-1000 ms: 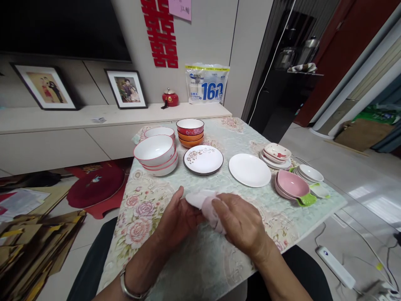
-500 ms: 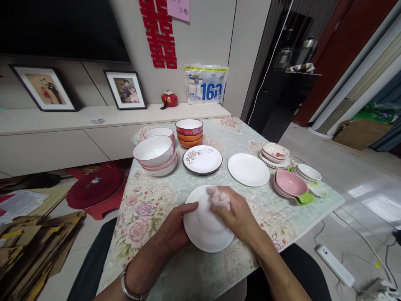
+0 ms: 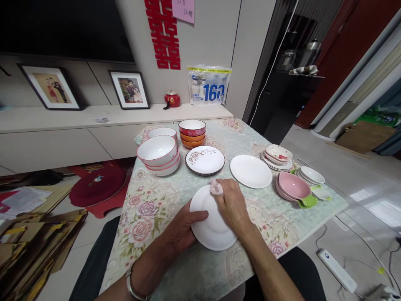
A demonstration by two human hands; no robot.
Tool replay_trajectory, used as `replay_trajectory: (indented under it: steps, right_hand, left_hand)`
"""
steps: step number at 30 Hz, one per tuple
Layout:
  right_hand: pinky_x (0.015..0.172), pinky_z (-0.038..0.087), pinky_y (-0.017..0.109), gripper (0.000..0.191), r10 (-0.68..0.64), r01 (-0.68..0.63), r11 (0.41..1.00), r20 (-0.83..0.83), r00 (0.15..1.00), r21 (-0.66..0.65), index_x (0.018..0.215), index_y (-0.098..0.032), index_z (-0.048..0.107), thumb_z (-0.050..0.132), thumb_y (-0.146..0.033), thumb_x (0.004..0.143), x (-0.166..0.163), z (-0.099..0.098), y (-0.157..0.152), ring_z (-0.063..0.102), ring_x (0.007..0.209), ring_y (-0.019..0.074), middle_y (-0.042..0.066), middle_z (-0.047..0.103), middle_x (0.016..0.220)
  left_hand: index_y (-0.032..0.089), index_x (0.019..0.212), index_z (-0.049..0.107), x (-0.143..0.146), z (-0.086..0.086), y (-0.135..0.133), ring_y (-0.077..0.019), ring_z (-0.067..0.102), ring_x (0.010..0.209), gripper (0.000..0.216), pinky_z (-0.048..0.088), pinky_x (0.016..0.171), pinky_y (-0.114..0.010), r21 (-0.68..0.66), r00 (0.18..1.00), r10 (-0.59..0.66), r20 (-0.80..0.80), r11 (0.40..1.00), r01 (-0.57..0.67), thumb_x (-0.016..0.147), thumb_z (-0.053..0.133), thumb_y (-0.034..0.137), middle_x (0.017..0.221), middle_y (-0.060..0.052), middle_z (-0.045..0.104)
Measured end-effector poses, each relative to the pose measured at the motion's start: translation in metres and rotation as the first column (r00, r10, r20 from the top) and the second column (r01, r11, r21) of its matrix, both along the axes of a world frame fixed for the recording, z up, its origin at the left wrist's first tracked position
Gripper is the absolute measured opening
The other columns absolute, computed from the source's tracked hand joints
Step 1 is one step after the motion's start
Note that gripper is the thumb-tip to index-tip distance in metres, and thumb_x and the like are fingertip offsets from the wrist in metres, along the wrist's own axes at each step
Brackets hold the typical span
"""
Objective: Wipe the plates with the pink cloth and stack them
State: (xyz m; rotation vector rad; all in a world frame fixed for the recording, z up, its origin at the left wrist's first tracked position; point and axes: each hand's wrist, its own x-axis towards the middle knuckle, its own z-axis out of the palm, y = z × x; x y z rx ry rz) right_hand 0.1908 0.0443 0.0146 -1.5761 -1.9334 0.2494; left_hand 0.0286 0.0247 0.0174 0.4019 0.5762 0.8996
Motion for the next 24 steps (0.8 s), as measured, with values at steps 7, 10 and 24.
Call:
replay_trajectory:
  steps: [7,10,24]
  right_hand:
    - [0.107,0.041,0.046,0.035,0.434,-0.434,0.901,-0.012,0.901,-0.025,0.129,-0.022,0.061,0.041,-0.031,0.103,-0.03,0.021,-0.014,0.052,0.125,0.026,0.011,0.062,0.132]
    - [0.111,0.038,0.045,0.033,0.515,-0.515,0.857,-0.015,0.857,-0.009,0.129,-0.024,0.062,0.045,-0.032,0.102,-0.03,0.022,-0.014,0.052,0.128,0.0245,0.008,0.063,0.134]
    - [0.081,0.044,0.04,0.034,-0.173,0.203,0.978,0.353,0.92,-0.049,0.086,-0.014,0.071,0.043,-0.029,0.1,0.018,-0.003,0.012,0.058,0.088,0.0292,0.015,0.065,0.087]
  left_hand:
    - [0.019,0.1,0.069,0.001,-0.005,-0.001,-0.0256,0.069,0.097,0.045,0.049,0.086,-0.035,0.011,0.999,-0.002,-0.035,1.0,0.003,0.058,0.079,0.007,0.098,-0.006,0.076]
    - [0.02,0.09,0.07,0.001,-0.006,-0.002,-0.024,0.067,0.097,0.033,0.049,0.087,-0.034,0.034,1.0,0.016,-0.014,0.999,-0.015,0.06,0.079,0.01,0.097,-0.004,0.075]
    - [0.015,0.127,0.062,0.002,-0.007,0.001,-0.0327,0.064,0.109,0.078,0.048,0.094,-0.041,-0.054,0.985,0.173,0.01,0.984,-0.173,0.051,0.079,0.005,0.108,-0.011,0.075]
